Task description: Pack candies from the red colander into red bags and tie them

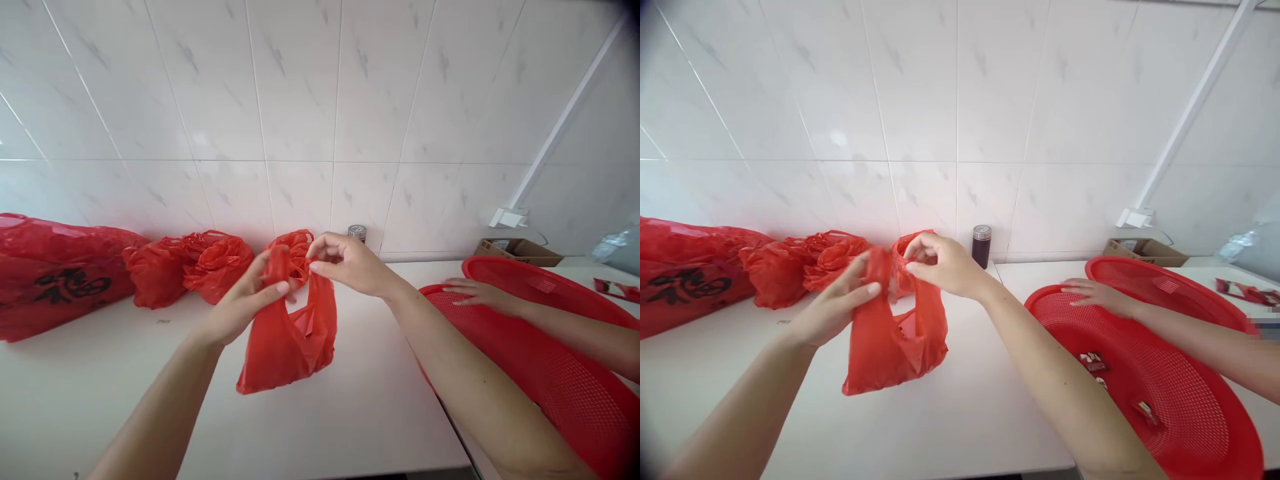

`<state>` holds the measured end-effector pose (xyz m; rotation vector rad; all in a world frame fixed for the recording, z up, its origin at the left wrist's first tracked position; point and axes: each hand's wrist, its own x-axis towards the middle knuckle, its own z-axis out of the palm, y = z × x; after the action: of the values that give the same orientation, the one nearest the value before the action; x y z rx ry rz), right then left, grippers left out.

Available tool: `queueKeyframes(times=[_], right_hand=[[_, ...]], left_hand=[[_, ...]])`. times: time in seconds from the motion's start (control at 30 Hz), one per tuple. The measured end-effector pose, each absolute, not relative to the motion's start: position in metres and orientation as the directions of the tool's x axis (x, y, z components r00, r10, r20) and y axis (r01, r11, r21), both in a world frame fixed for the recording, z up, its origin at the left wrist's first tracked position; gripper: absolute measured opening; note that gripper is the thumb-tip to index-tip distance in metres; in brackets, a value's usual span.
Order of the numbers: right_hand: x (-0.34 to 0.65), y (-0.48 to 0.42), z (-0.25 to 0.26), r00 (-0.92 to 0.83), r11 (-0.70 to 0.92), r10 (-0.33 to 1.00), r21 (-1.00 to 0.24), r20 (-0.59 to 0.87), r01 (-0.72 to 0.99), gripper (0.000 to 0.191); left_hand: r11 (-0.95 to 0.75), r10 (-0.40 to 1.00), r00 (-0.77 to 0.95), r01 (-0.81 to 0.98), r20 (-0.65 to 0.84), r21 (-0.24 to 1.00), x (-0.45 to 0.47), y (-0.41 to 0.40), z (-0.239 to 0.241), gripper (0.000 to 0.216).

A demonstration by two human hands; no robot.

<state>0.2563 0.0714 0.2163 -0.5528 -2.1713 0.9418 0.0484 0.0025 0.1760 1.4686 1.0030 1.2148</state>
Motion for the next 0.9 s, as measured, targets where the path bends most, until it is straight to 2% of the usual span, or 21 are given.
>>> queueKeyframes(times=[0.07, 0.1, 0.17, 0.23, 0.3, 0.37, 0.43, 0.57, 0.67, 0.73, 0.8, 0.9], right_hand=[[0.246, 0.069, 0.222, -0.767, 0.702, 0.515, -0.702, 0.383, 0.12, 0.01], [0.241, 0.068, 0.224, -0.796, 0.722, 0.483, -0.68, 0.365, 0.126, 0.011], [0.231, 0.068, 0.223, -0.788, 0.759, 0.473, -0.636, 0.395, 0.137, 0.015], [0.226, 0.073, 0.214, -0.692, 0.792, 0.513, -0.591, 0.507, 0.154, 0.023], [0.228, 0.082, 0.2, -0.594, 0.778, 0.572, -0.603, 0.565, 0.175, 0.032], [0.235, 0.09, 0.184, -0.59, 0.71, 0.638, -0.674, 0.495, 0.202, 0.03], [0.243, 0.093, 0.17, -0.595, 0.638, 0.688, -0.737, 0.415, 0.224, 0.017], [0.255, 0.079, 0.16, -0.474, 0.584, 0.75, -0.799, 0.461, 0.146, 0.004], [0.254, 0.071, 0.157, -0.486, 0.579, 0.743, -0.806, 0.46, 0.121, 0.009], [0.25, 0.073, 0.153, -0.526, 0.567, 0.743, -0.806, 0.413, 0.169, 0.015], [0.245, 0.075, 0.147, -0.56, 0.559, 0.742, -0.801, 0.367, 0.215, 0.011], [0.242, 0.066, 0.146, -0.496, 0.613, 0.74, -0.76, 0.455, 0.217, 0.011]], left_hand=[[-0.123, 0.946, 0.319, 0.213, 0.05, 0.969, 0.055, 0.013, 0.176, 0.058], [-0.099, 0.938, 0.347, 0.3, -0.012, 0.949, 0.058, 0.019, 0.175, 0.052], [-0.053, 0.949, 0.306, 0.395, -0.077, 0.917, 0.062, 0.029, 0.174, 0.034], [0.007, 0.977, 0.197, 0.37, -0.086, 0.929, 0.064, 0.035, 0.174, 0.032], [0.055, 0.988, 0.12, 0.291, -0.093, 0.955, 0.062, 0.037, 0.173, 0.038], [0.065, 0.991, 0.102, 0.242, -0.092, 0.968, 0.06, 0.038, 0.171, 0.041], [0.06, 0.99, 0.113, 0.228, -0.087, 0.972, 0.058, 0.038, 0.165, 0.04], [0.01, 0.985, 0.169, 0.201, -0.045, 0.979, 0.055, 0.04, 0.153, 0.038], [-0.015, 0.974, 0.223, 0.206, -0.032, 0.978, 0.054, 0.038, 0.152, 0.036], [-0.027, 0.968, 0.249, 0.227, -0.031, 0.973, 0.054, 0.035, 0.155, 0.036], [-0.022, 0.969, 0.243, 0.25, -0.041, 0.968, 0.055, 0.032, 0.157, 0.036], [0.0, 0.976, 0.212, 0.217, -0.047, 0.976, 0.054, 0.029, 0.158, 0.033]])
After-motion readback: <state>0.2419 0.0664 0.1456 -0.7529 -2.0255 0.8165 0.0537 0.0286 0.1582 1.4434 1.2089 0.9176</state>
